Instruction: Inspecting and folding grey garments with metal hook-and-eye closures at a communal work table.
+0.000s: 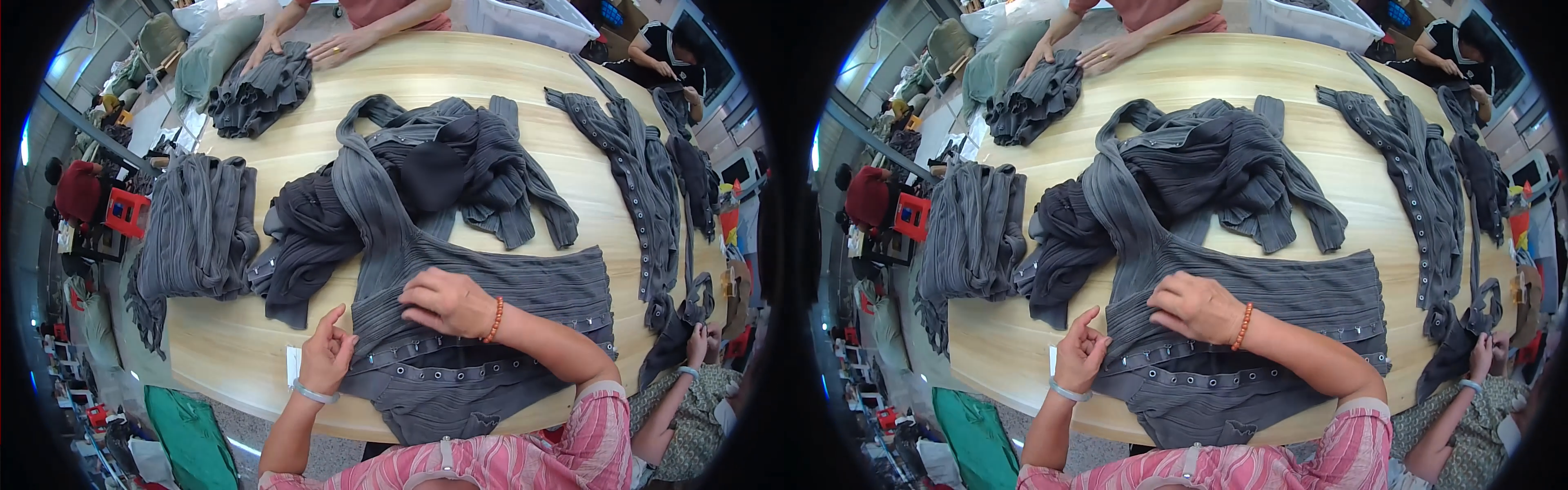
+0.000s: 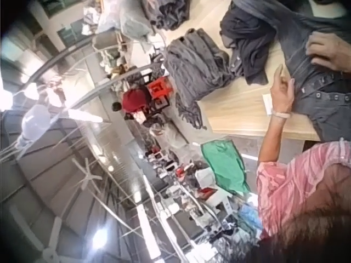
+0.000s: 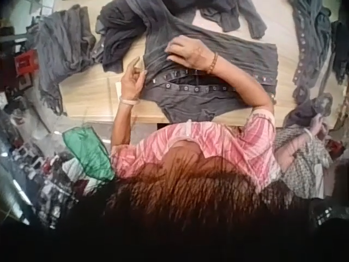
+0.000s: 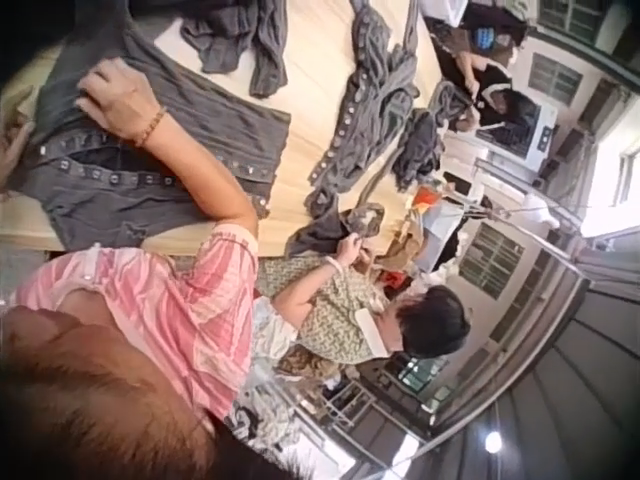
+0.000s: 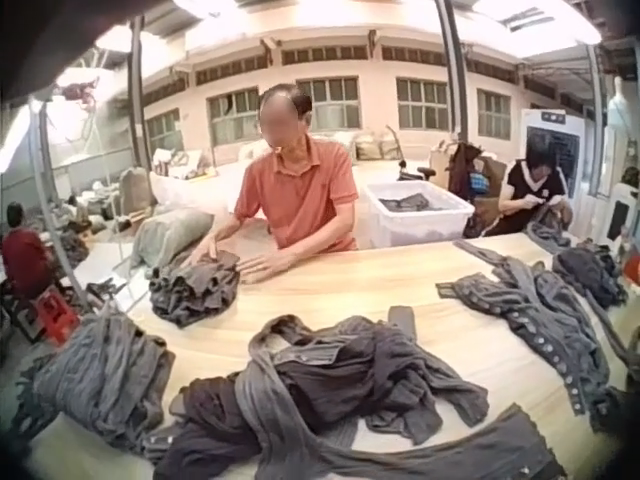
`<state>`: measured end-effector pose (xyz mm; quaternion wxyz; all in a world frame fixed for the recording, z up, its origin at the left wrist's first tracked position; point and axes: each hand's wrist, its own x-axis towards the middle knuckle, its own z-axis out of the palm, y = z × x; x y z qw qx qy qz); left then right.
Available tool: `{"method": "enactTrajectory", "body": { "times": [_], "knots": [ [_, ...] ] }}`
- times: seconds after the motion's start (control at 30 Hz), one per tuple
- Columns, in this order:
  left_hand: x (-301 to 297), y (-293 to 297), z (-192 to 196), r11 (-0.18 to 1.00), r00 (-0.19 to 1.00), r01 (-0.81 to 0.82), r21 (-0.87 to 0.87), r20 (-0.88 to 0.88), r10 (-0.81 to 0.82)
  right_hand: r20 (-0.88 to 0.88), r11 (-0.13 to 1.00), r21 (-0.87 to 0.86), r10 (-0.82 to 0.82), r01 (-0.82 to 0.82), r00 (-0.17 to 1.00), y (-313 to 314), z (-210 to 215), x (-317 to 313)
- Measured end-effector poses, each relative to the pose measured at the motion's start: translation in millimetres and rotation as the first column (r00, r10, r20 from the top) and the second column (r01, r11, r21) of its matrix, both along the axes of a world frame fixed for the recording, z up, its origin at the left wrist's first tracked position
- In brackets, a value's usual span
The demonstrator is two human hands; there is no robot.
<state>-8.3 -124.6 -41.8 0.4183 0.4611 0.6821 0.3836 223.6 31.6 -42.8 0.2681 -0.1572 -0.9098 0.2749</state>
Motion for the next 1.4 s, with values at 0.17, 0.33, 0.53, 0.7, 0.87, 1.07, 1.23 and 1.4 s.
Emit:
{"method": "enactTrajectory", "body": {
  "times": [0.17, 0.33, 0.53, 0.7, 0.87, 1.07, 1.23, 1.4],
  "knots": [
    [-10, 0, 10, 0.996, 0.973, -0.09, 0.011, 0.216, 0.085, 0.19, 0.991, 0.058, 0.104, -0.116, 0.976, -17, -4, 5],
    [-16, 8, 6, 0.992, 0.957, -0.117, -0.047, 0.261, 0.125, 0.178, 0.99, 0.06, 0.111, -0.124, 0.978, -47, 6, -9],
    [-29, -15, 7, 0.992, 0.995, 0.102, -0.074, 0.007, -0.102, 0.143, 0.992, 0.118, 0.035, -0.052, 0.989, -53, -7, -17],
    [-24, -26, 15, 0.984, 0.931, 0.177, 0.012, -0.326, -0.164, 0.126, 1.0, 0.014, 0.018, -0.02, 0.992, -59, 2, -19],
    [-26, -40, 12, 0.998, 0.926, -0.055, -0.026, 0.373, 0.06, 0.222, 0.989, -0.133, -0.032, 0.063, 0.975, -59, 4, -18],
    [-19, -46, 1, 0.99, 0.949, -0.055, -0.13, 0.301, 0.092, 0.173, 0.968, 0.244, 0.007, -0.05, 0.985, -12, 16, -81],
    [-23, -50, 0, 0.991, 0.962, -0.119, -0.067, 0.24, 0.131, 0.403, 0.983, 0.006, 0.165, -0.183, 0.9, 15, -3, -123],
    [-30, -38, 5, 0.986, 0.958, -0.152, 0.071, -0.235, 0.165, -0.216, 0.989, 0.053, -0.126, 0.141, 0.968, 16, -9, -122]
  ]
}}
